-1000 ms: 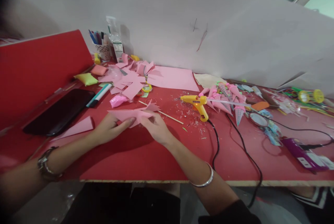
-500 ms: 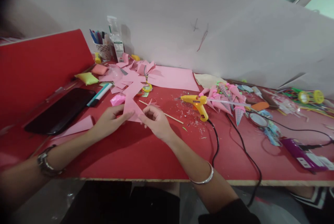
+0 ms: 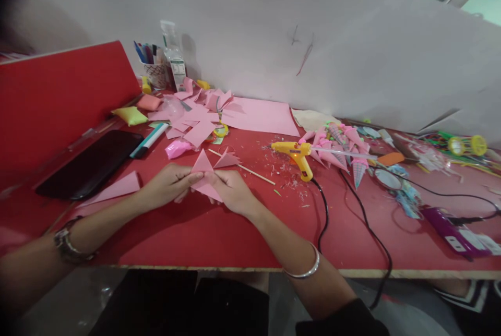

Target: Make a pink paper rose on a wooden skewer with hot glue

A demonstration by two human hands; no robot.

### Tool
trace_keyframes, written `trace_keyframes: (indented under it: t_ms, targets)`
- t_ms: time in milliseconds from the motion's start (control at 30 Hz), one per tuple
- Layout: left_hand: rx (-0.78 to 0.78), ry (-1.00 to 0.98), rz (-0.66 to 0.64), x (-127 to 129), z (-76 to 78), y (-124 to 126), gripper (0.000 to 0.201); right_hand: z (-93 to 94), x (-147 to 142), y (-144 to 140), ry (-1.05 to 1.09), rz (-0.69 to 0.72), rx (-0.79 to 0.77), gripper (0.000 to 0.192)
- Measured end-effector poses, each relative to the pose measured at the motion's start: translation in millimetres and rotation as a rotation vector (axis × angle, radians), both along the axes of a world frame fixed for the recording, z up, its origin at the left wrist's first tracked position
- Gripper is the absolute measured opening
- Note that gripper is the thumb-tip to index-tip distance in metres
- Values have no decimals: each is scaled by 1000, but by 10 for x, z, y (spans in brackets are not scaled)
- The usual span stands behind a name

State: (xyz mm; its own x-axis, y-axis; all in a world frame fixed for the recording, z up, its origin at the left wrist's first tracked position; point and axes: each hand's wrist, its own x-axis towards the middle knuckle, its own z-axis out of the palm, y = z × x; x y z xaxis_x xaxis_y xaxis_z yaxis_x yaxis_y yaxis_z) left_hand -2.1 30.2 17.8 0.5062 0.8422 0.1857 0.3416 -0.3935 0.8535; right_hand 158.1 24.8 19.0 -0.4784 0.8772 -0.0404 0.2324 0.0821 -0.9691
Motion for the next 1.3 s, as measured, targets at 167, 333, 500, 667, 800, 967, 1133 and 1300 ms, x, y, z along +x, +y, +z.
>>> trace_keyframes:
  t_ms: [167, 333, 500, 667, 800, 967, 1133, 1300]
  targets:
    - [3, 1, 74, 0, 15, 5, 34, -20, -1, 23, -27, -92, 95, 45]
    - [-108, 3, 134, -5, 10, 23, 39, -47, 23, 67, 105, -95, 140, 31]
    - [-243, -36, 186, -11, 11, 45, 41, -23, 121, 88, 55, 33, 322, 72]
    - [-299, -78, 170, -8, 26, 38, 41, 46, 172, 96, -140, 120, 493, 50]
    - [-295, -79, 108, -7, 36, 28, 41, 40, 176, 115, -37, 105, 450, 20]
    - [-261, -39, 2, -8, 35, 12, 41, 9, 151, 121, 51, 78, 345, 8]
    - [-176, 50, -51, -2, 8, 5, 42, 19, 125, 141, 118, -74, 204, 20]
    - [-121, 93, -87, 8, -22, 5, 44, -1, 99, 143, 137, -203, 121, 27]
